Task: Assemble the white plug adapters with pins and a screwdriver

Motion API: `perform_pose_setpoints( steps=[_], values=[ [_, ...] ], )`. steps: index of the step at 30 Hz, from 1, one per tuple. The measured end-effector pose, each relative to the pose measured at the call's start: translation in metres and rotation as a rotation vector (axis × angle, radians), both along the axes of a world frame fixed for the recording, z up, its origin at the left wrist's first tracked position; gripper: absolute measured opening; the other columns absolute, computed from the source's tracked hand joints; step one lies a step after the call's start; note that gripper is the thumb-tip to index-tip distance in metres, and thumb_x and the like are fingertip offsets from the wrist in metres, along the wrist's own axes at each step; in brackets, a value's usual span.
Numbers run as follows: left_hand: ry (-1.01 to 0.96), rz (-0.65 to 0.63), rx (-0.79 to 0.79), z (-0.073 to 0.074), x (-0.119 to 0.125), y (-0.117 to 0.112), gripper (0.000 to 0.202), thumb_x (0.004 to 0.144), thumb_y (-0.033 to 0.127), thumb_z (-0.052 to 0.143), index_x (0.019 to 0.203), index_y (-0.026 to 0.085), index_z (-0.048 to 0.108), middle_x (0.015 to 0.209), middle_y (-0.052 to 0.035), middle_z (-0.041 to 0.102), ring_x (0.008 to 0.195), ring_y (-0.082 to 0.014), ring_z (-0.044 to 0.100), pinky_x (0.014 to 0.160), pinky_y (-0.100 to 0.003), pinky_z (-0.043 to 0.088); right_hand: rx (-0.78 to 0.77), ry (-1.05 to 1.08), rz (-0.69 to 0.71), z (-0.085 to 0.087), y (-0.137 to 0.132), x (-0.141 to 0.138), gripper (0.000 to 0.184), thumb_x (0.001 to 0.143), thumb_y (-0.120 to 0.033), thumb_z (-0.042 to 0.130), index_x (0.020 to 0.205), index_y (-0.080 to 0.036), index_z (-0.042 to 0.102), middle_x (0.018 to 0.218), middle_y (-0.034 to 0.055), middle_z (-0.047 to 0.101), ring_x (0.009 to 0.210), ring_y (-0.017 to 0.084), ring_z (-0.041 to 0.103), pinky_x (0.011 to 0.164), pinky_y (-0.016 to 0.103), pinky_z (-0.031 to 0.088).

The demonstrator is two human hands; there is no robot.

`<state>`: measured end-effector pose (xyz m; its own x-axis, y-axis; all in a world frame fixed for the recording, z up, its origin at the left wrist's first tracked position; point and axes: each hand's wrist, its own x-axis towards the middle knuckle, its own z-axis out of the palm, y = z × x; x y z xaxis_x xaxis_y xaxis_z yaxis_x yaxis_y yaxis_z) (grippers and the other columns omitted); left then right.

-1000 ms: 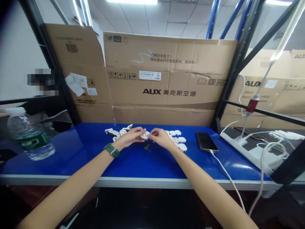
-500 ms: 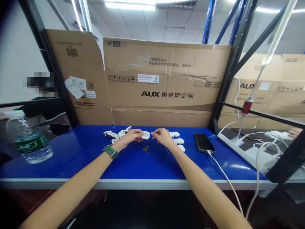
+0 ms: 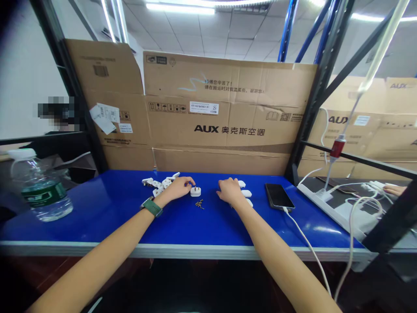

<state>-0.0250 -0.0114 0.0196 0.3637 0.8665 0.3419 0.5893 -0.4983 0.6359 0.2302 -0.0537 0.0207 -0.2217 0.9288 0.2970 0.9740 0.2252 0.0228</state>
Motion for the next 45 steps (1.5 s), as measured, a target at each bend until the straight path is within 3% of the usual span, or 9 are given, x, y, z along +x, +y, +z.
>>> perform_pose_setpoints(
  steps=[5,9,11,15,19,27,45],
  values=[
    [0.118,-0.206,0.141,0.001,-0.006,-0.003,0.035,0.077,0.029,0.074,0.112,0.025,0.074,0.109,-0.0075,0.070,0.093,-0.0242,0.064,0.088,-0.030,0.045,0.041,0.080,0.017,0.003,-0.003,-0.006,0.028,0.093,-0.015,0.054,0.118,-0.014,0.064,0.106,0.0177,0.072,0.100,0.027,0.067,0.087,0.035,0.045],
    [0.232,-0.277,0.175,-0.003,-0.006,-0.003,0.031,0.080,0.029,0.073,0.111,0.026,0.073,0.107,-0.0075,0.072,0.099,-0.0256,0.065,0.090,-0.030,0.043,0.094,0.255,0.254,0.007,-0.012,-0.011,0.035,0.089,-0.009,0.048,0.123,-0.014,0.054,0.113,0.0132,0.066,0.099,0.022,0.064,0.085,0.030,0.045],
    [0.239,-0.284,0.172,-0.005,-0.006,-0.001,0.030,0.080,0.028,0.073,0.110,0.025,0.073,0.106,-0.0071,0.073,0.096,-0.0247,0.065,0.088,-0.029,0.044,0.060,0.251,0.381,0.008,-0.018,-0.014,0.036,0.084,-0.007,0.050,0.119,-0.016,0.054,0.112,0.0106,0.066,0.093,0.021,0.062,0.080,0.029,0.044],
    [0.213,-0.299,0.163,-0.004,-0.005,0.000,0.031,0.077,0.028,0.077,0.108,0.025,0.074,0.106,-0.0063,0.074,0.097,-0.0245,0.066,0.088,-0.029,0.044,0.011,0.187,0.497,0.009,-0.030,-0.022,0.031,0.083,-0.009,0.056,0.112,-0.020,0.061,0.105,0.0054,0.068,0.086,0.019,0.062,0.073,0.027,0.041],
    [0.230,-0.307,0.180,-0.003,-0.004,-0.002,0.030,0.078,0.026,0.077,0.108,0.025,0.074,0.107,-0.0069,0.074,0.099,-0.0246,0.066,0.090,-0.029,0.044,-0.038,0.126,0.510,0.006,-0.030,-0.027,0.016,0.090,-0.021,0.065,0.104,-0.020,0.072,0.101,0.0059,0.067,0.088,0.019,0.063,0.075,0.027,0.041],
    [0.367,-0.290,0.229,-0.002,-0.003,-0.003,0.031,0.084,0.026,0.073,0.114,0.024,0.069,0.116,-0.0063,0.071,0.108,-0.0252,0.065,0.094,-0.033,0.047,-0.062,0.079,0.477,0.002,-0.023,-0.031,0.014,0.095,-0.023,0.064,0.103,-0.021,0.074,0.104,0.0055,0.067,0.087,0.017,0.064,0.072,0.025,0.039],
    [0.383,-0.314,0.234,-0.002,-0.003,-0.003,0.029,0.085,0.025,0.072,0.114,0.023,0.068,0.116,-0.0067,0.071,0.109,-0.0254,0.066,0.095,-0.033,0.047,-0.091,0.216,0.531,-0.007,-0.013,-0.028,0.016,0.088,-0.010,0.064,0.098,-0.019,0.073,0.101,0.0059,0.075,0.093,0.020,0.068,0.083,0.026,0.046]
  ],
)
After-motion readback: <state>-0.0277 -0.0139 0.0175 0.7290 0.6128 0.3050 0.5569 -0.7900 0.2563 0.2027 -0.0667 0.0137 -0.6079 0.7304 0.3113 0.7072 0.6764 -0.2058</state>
